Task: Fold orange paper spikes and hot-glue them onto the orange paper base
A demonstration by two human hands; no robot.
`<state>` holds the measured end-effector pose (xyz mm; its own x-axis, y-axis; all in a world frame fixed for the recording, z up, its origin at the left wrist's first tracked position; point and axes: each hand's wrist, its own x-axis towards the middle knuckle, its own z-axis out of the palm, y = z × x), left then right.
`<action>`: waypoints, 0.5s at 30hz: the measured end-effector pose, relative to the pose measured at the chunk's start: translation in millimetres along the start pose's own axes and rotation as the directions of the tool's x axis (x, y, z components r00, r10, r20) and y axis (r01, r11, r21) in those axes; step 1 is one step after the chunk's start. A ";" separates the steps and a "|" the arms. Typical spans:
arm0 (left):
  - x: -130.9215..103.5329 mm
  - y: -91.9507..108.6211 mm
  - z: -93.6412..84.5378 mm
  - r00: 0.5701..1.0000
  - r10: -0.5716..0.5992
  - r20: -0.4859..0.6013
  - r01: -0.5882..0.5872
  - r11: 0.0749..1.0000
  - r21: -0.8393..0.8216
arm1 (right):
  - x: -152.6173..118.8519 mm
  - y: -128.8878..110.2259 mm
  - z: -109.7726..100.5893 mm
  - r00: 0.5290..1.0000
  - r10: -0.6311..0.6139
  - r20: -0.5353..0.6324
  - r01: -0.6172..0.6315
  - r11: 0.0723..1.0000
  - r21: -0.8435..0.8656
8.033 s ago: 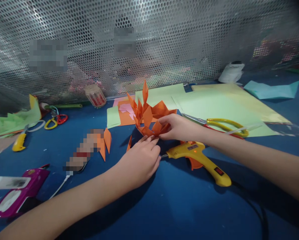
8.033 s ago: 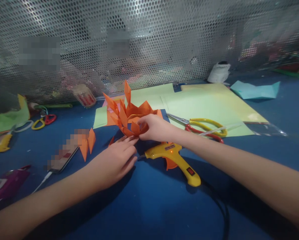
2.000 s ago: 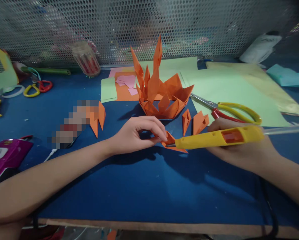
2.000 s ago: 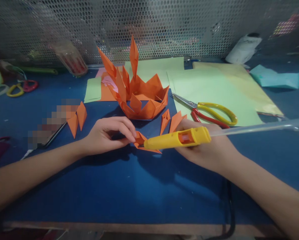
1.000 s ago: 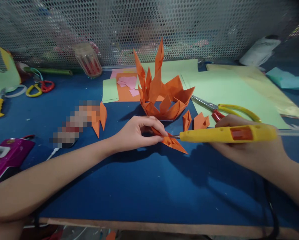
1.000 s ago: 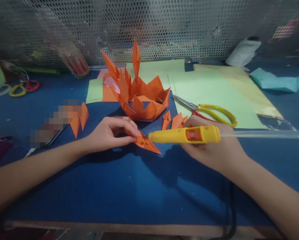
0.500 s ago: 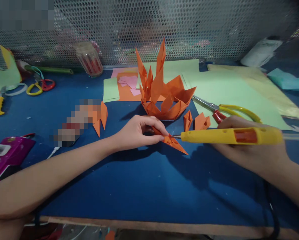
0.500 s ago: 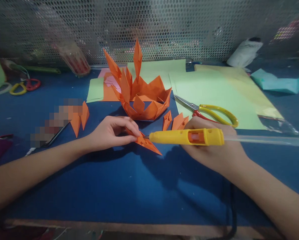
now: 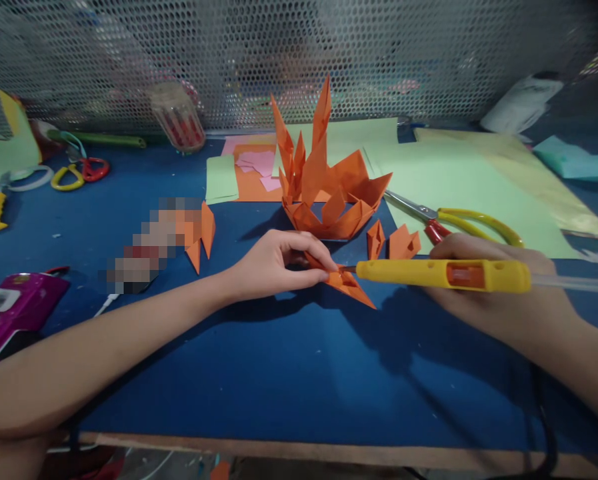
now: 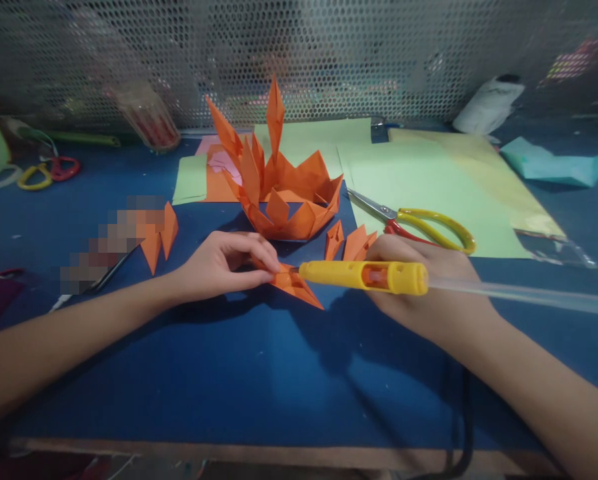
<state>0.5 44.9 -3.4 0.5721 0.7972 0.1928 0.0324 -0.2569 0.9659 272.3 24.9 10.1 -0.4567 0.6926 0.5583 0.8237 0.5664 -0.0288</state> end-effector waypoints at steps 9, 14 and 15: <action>0.2 0.0 -0.9 1.000 0.010 0.006 -0.010 1.000 0.003 | 2.1 -3.0 -0.8 0.991 0.136 0.017 -0.137 0.986 0.096; 1.0 -1.3 -1.0 0.999 0.029 0.032 -0.028 0.999 -0.023 | 6.8 -4.4 -5.4 0.894 0.440 0.087 -0.448 0.865 0.224; 1.1 -1.5 -1.1 0.999 0.031 0.039 -0.031 0.999 -0.025 | 7.9 -3.9 -7.3 0.851 0.511 0.117 -0.524 0.819 0.234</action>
<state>0.2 46.7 -4.4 0.6042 0.7669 0.2163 -0.0057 -0.2673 0.9636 267.9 24.9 20.6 -0.0069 0.9317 0.3633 0.8349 0.2053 -0.5106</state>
